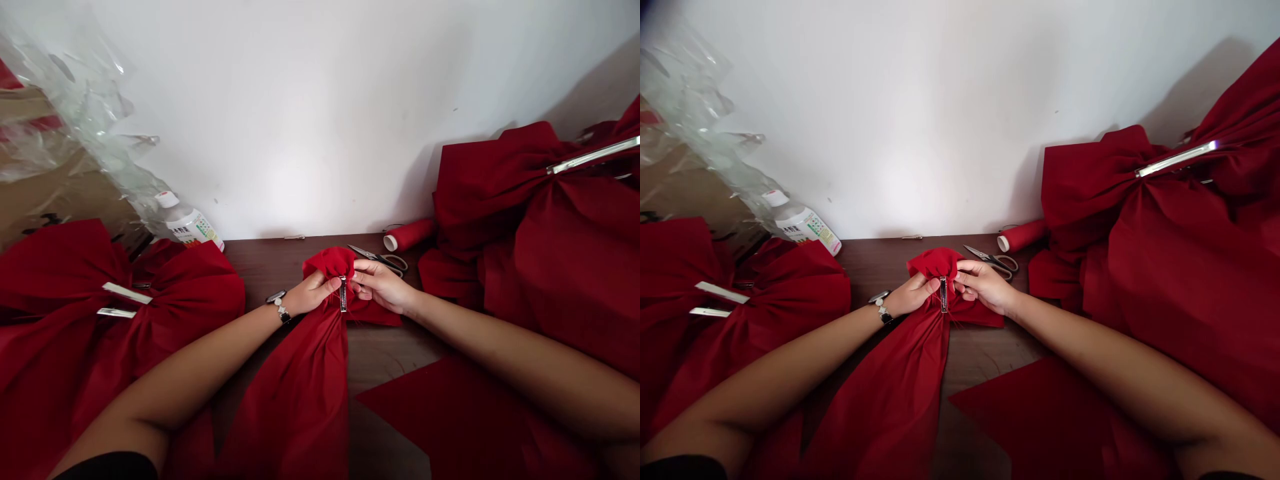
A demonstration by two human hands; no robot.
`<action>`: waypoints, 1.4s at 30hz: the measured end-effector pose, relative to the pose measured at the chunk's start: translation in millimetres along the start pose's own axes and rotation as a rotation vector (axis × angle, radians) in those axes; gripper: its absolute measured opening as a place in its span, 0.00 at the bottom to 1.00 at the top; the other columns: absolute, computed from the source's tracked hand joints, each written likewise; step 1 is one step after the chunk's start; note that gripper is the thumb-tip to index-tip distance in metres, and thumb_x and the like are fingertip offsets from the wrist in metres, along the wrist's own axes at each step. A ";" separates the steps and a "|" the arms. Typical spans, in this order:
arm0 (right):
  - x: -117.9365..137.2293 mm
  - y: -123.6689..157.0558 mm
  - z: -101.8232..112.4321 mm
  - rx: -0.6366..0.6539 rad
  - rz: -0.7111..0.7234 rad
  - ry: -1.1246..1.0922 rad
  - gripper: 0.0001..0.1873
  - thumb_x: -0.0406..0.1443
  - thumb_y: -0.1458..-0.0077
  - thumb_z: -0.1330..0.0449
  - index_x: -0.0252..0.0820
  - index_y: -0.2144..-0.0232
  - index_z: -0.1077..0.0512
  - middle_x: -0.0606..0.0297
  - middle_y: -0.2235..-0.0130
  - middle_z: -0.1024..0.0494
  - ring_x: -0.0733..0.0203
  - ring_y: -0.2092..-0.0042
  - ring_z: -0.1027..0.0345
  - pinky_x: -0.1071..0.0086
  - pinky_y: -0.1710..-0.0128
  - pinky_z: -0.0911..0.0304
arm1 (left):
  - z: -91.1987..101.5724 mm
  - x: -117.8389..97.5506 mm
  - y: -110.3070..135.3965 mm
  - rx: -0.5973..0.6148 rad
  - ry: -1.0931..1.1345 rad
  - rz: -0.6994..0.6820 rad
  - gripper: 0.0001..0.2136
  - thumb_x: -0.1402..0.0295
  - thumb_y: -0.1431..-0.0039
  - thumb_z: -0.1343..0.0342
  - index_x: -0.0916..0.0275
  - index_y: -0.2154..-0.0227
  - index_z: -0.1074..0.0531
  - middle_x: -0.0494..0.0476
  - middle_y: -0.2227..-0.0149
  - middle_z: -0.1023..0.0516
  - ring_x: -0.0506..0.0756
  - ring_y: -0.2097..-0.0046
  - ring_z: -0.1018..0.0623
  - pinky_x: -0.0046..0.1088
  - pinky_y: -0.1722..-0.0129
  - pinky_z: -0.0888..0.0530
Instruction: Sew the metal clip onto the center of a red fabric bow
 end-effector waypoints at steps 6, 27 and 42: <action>1.8 1.1 1.3 -0.006 0.048 0.011 0.19 0.40 0.62 0.28 0.36 0.72 0.30 0.71 0.81 0.35 0.74 0.79 0.47 0.81 0.83 0.54 | -4.2 -1.2 -2.0 0.115 0.004 -0.033 0.36 0.36 0.52 0.55 0.63 0.55 0.30 0.63 0.54 0.24 0.62 0.46 0.29 0.39 0.44 0.34; 4.2 1.2 -0.8 -0.121 0.003 0.033 0.12 0.37 0.59 0.37 0.38 0.74 0.37 0.73 0.81 0.32 0.73 0.83 0.41 0.80 0.84 0.48 | -10.8 2.0 -1.6 0.190 0.011 -0.018 0.23 0.57 0.48 0.40 0.63 0.52 0.32 0.60 0.50 0.25 0.58 0.48 0.27 0.34 0.46 0.33; 150.7 42.3 8.0 -0.366 0.591 0.154 0.05 0.31 0.48 0.46 0.40 0.76 0.35 0.66 0.71 0.25 0.63 0.63 0.27 0.66 0.60 0.32 | -3.2 -2.2 0.9 0.032 -0.116 0.036 0.19 0.55 0.50 0.39 0.64 0.61 0.32 0.59 0.57 0.24 0.57 0.54 0.25 0.33 0.50 0.31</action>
Point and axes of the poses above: each hand's wrist, its own y-axis away from the middle knuckle, its own z-axis out of the back of the hand, x = y × z, the point moved 6 cm from there along -y, towards the middle knuckle
